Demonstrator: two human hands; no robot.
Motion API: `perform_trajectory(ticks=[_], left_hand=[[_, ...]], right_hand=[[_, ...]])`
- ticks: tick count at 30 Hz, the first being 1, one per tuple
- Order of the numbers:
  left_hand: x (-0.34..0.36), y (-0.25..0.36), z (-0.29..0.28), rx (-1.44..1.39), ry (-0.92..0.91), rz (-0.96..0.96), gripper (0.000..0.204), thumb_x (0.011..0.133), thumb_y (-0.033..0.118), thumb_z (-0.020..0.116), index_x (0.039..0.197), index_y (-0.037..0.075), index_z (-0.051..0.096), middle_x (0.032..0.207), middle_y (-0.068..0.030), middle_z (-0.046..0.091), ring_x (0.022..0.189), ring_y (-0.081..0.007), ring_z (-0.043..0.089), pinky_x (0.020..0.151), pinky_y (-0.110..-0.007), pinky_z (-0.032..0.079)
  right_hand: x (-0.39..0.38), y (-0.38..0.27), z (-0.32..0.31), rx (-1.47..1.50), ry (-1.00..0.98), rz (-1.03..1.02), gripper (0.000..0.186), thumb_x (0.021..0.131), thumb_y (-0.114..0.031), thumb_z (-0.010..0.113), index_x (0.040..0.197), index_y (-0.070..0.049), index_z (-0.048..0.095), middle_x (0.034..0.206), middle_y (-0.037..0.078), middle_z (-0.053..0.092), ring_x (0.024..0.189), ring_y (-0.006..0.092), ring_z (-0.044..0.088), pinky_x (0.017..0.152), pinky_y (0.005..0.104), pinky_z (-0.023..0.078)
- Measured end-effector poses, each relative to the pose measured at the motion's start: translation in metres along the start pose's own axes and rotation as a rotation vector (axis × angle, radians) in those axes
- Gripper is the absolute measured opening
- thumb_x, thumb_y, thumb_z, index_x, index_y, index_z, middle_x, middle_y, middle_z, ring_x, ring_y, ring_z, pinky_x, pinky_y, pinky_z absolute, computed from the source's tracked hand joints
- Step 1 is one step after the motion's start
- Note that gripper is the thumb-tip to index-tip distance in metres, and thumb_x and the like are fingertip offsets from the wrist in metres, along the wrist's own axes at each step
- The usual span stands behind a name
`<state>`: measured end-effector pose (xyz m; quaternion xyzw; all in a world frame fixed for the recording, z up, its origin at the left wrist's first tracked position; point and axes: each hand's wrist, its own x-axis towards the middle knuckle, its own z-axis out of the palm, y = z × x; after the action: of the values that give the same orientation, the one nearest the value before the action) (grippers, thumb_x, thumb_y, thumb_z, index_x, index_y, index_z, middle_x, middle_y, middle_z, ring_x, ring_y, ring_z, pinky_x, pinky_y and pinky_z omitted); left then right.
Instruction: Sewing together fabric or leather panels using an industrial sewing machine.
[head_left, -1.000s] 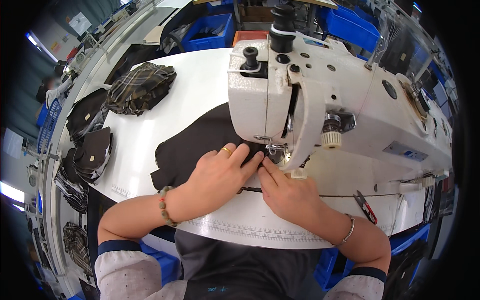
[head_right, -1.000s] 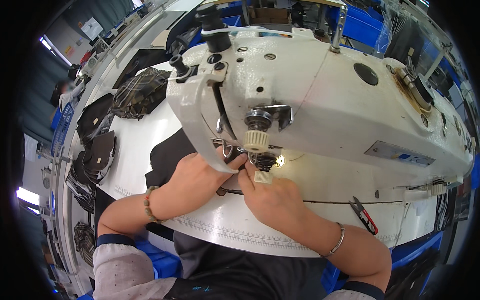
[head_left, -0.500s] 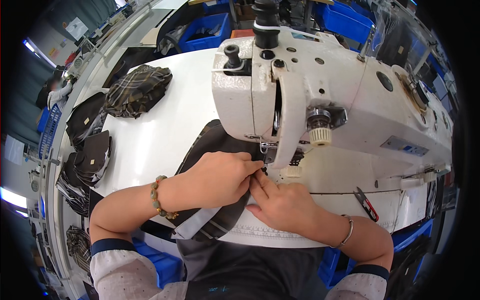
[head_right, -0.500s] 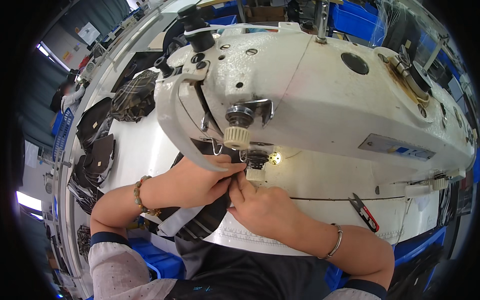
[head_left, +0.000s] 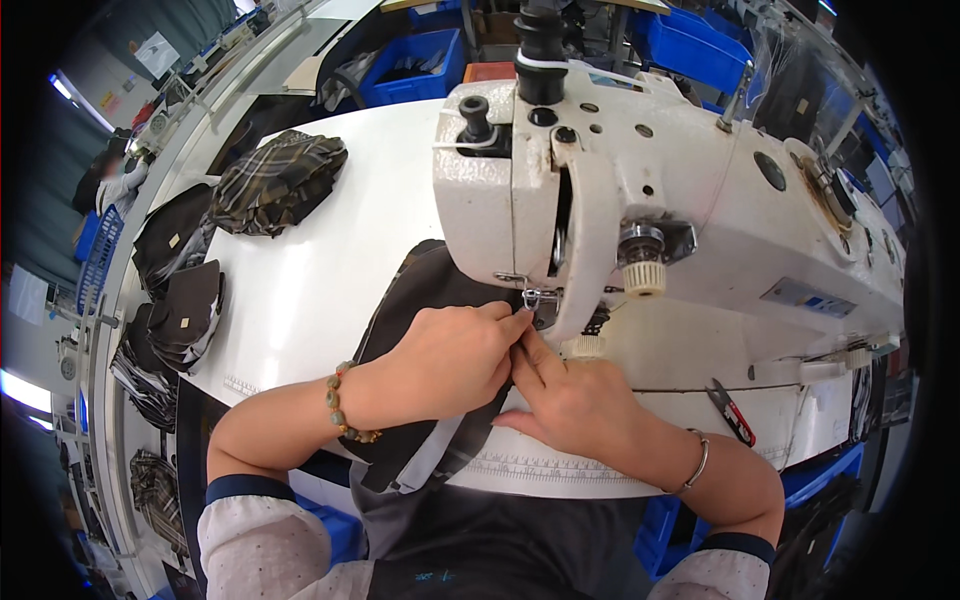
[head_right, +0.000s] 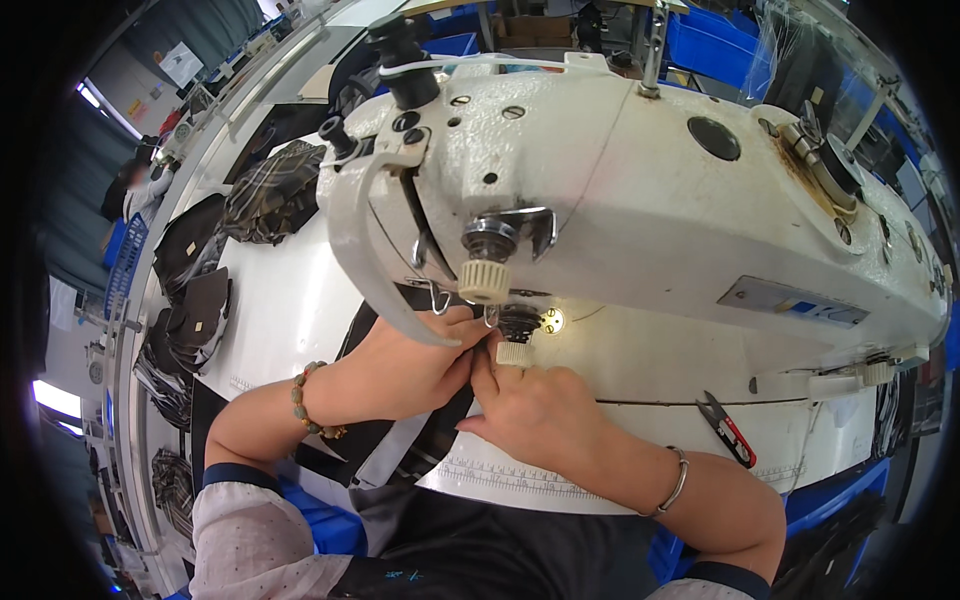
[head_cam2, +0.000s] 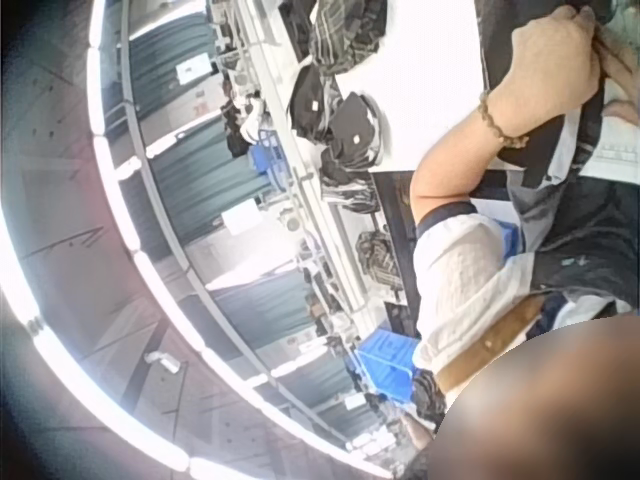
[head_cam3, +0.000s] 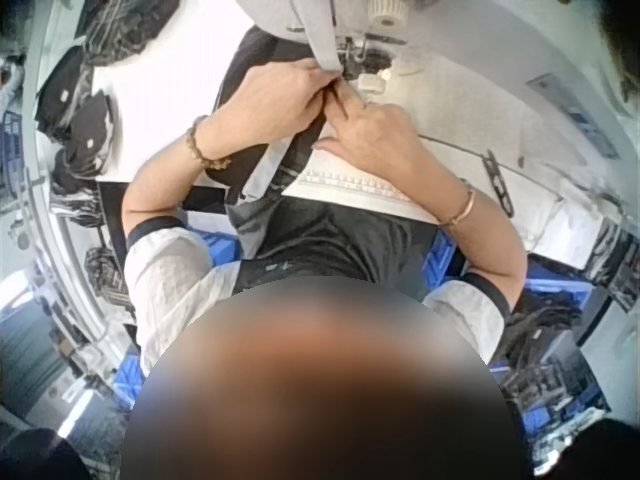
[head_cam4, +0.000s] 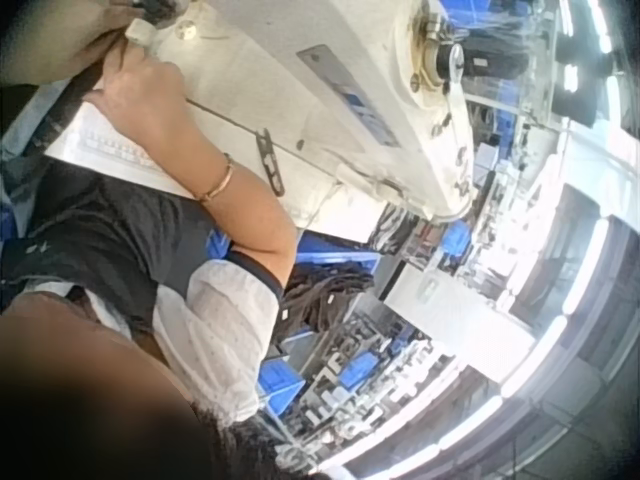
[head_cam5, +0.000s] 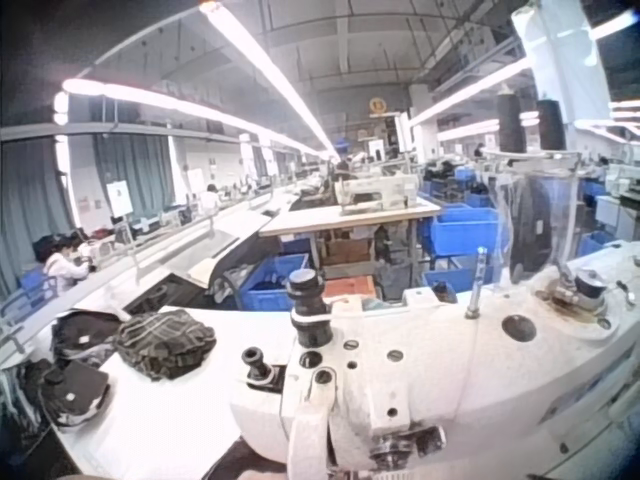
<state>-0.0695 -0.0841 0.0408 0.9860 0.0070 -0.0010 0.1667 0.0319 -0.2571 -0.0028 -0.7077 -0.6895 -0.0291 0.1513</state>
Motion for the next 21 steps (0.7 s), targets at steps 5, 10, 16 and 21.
perform_trajectory(ticks=[5, 10, 16, 21], left_hand=[[-0.015, 0.010, -0.013, 0.117, -0.062, 0.056, 0.052, 0.082, 0.011, 0.063, 0.132, -0.003, 0.059, 0.085, -0.0116, 0.065, 0.071, -0.0265, 0.068, 0.055, -0.038, 0.052], [-0.031, 0.014, -0.030, 0.213, -0.216, 0.116, 0.063, 0.079, 0.011, 0.065, 0.138, -0.006, 0.053, 0.058, -0.0075, 0.060, 0.049, -0.0233, 0.060, 0.044, -0.034, 0.044], [-0.034, 0.021, -0.028, 0.279, -0.216, 0.133, 0.060, 0.078, 0.009, 0.063, 0.136, -0.006, 0.055, 0.058, -0.0050, 0.060, 0.050, -0.0195, 0.061, 0.043, -0.033, 0.044], [-0.034, 0.025, -0.023, 0.319, -0.182, 0.120, 0.060, 0.078, 0.010, 0.063, 0.136, -0.006, 0.057, 0.057, -0.0037, 0.059, 0.048, -0.0181, 0.060, 0.042, -0.031, 0.043]], right_hand=[[-0.002, 0.000, 0.004, -0.058, 0.085, -0.180, 0.066, 0.081, -0.055, 0.072, 0.117, 0.000, 0.069, 0.122, 0.025, 0.065, 0.057, 0.0164, 0.061, 0.048, 0.0269, 0.048], [0.000, -0.014, 0.007, -0.192, 0.177, -0.245, 0.042, 0.089, -0.038, 0.068, 0.109, -0.001, 0.072, 0.104, 0.022, 0.071, 0.049, 0.0135, 0.054, 0.045, 0.0265, 0.043], [0.001, -0.012, 0.010, -0.320, 0.257, -0.309, 0.021, 0.078, -0.014, 0.066, 0.093, -0.001, 0.073, 0.093, 0.021, 0.074, 0.048, 0.0116, 0.054, 0.044, 0.0242, 0.040], [0.000, -0.012, 0.009, -0.257, 0.260, -0.315, 0.020, 0.080, -0.018, 0.067, 0.091, -0.002, 0.072, 0.095, 0.019, 0.073, 0.050, 0.0115, 0.053, 0.044, 0.0245, 0.039]])
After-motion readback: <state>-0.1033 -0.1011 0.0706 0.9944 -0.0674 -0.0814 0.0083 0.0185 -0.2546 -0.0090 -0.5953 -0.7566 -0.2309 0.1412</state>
